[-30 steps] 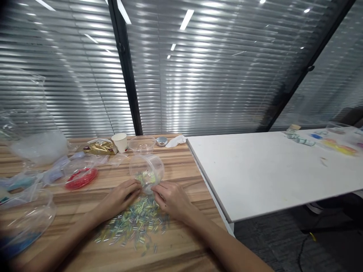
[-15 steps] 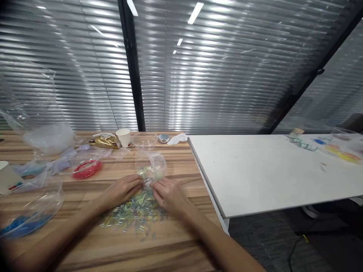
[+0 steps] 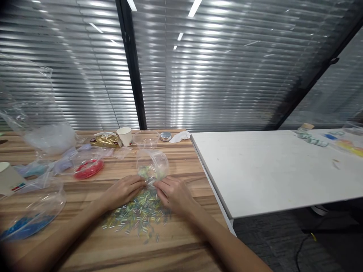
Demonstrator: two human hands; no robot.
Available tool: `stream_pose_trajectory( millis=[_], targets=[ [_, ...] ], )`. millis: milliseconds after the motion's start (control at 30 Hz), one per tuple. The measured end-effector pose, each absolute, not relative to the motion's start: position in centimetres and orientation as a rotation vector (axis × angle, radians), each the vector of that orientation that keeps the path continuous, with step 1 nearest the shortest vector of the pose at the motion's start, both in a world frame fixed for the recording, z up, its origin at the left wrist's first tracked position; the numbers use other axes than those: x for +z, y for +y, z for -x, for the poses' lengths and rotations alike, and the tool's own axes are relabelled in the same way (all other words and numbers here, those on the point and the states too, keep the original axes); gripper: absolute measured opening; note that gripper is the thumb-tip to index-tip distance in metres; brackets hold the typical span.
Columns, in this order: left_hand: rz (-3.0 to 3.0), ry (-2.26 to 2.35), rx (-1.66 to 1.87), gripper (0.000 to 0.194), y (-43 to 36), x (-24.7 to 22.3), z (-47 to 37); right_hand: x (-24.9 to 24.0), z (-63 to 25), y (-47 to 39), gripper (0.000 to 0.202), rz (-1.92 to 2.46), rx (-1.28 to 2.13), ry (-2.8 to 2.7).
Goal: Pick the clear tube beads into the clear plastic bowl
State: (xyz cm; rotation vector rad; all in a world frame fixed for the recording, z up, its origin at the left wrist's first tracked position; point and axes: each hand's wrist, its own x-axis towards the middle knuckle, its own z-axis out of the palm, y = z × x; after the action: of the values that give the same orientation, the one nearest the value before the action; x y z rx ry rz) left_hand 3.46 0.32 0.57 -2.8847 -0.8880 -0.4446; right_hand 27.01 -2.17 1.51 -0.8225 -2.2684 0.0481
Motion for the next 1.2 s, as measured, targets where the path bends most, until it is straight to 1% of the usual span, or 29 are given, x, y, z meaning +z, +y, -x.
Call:
stream_pose_trajectory(
  millis=[233, 467, 567, 667, 800, 900, 1000, 1067, 1133, 1200],
  targets=[
    [2.805, -0.781, -0.482, 0.026, 0.4, 0.7, -3.4, 1.6, -27.4, -1.9, 0.018, 0.808, 0.097, -2.206],
    [2.812, -0.808, -0.480, 0.025, 0.2, 1.1, -3.4, 1.4, -27.5, -1.9, 0.018, 0.797, 0.111, -2.210],
    [2.826, -0.815, -0.546, 0.025, 0.2, 1.1, -3.4, 1.3, -27.5, -1.9, 0.018, 0.789, 0.091, -2.224],
    [2.890, -0.889, -0.648, 0.025, 0.1, 1.7, -3.5, 1.2, -27.6, -1.8, 0.017, 0.789, 0.096, -2.217],
    [3.162, -1.081, -0.759, 0.024, -0.3, 4.0, -3.6, 1.2, -27.8, -1.5, 0.014, 0.802, 0.114, -2.193],
    [3.409, -1.222, -0.655, 0.017, -0.9, 5.9, -3.7, 1.3, -27.9, -1.4, 0.012, 0.826, 0.089, -2.189],
    [3.626, -1.151, -0.403, 0.012, -1.7, 6.8, -4.2, 1.4, -28.0, -1.3, 0.011, 0.854, 0.061, -2.194],
    [3.690, -1.092, -0.302, 0.011, -2.3, 6.5, -4.8, 1.5, -28.0, -1.3, 0.010, 0.868, 0.044, -2.190],
    [3.666, -1.075, -0.316, 0.012, -2.8, 5.8, -5.5, 1.7, -28.2, -1.2, 0.009, 0.877, 0.030, -2.179],
    [3.528, -1.122, -0.402, 0.015, -3.0, 4.8, -6.3, 1.8, -28.3, -1.1, 0.009, 0.889, 0.015, -2.167]
  ],
)
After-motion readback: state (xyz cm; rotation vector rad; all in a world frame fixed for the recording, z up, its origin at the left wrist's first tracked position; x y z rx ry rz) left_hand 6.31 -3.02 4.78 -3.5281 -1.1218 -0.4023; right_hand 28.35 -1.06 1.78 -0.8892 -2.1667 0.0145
